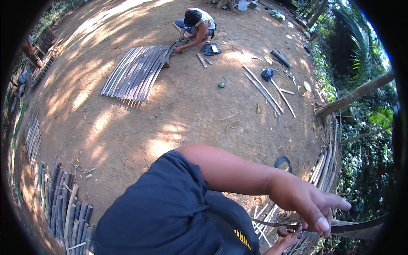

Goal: The person splits pieces of bamboo using a machete, then uses the blade to shave and smooth the edges of the bamboo strips.

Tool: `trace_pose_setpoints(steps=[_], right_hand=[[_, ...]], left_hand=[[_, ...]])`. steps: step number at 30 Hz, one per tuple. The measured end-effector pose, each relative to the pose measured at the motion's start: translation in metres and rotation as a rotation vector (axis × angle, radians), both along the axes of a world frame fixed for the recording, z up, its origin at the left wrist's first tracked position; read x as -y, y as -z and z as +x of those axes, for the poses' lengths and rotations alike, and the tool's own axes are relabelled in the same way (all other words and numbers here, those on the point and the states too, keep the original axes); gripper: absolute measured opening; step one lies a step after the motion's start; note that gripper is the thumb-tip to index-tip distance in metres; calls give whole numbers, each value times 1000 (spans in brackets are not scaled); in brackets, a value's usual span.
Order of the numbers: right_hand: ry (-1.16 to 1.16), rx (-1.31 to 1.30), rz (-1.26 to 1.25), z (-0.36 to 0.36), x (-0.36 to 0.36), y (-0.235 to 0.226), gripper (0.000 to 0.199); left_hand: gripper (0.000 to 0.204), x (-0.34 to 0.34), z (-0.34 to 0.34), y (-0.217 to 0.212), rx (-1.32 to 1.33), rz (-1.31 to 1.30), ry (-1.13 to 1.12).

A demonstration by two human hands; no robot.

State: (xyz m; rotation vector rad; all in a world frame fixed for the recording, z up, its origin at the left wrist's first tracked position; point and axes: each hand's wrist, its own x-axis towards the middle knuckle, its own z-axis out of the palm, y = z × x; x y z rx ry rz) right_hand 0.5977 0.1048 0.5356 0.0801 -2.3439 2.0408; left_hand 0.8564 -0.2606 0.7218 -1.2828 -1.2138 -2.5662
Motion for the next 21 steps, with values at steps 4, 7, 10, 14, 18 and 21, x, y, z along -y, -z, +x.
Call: trace_pose_setpoints(steps=[4,7,10,14,18,21], right_hand=[[59,55,-45,-4,3,8,46],[19,43,-24,-3,-6,13,45],[42,13,7,14,23,2,44],[26,76,-3,-3,-23,22,44],[-55,162,51,5,6,-2,36],[-235,165,-62,9,46,-38,29]], left_hand=[[108,-7,-42,56,195,-354,-314],[102,-19,-57,86,285,-656,-403],[97,-33,-77,124,359,-778,-392],[89,-61,-110,155,361,-920,-314],[77,-106,-160,196,371,-903,-314],[75,-136,-188,227,470,-883,-536]])
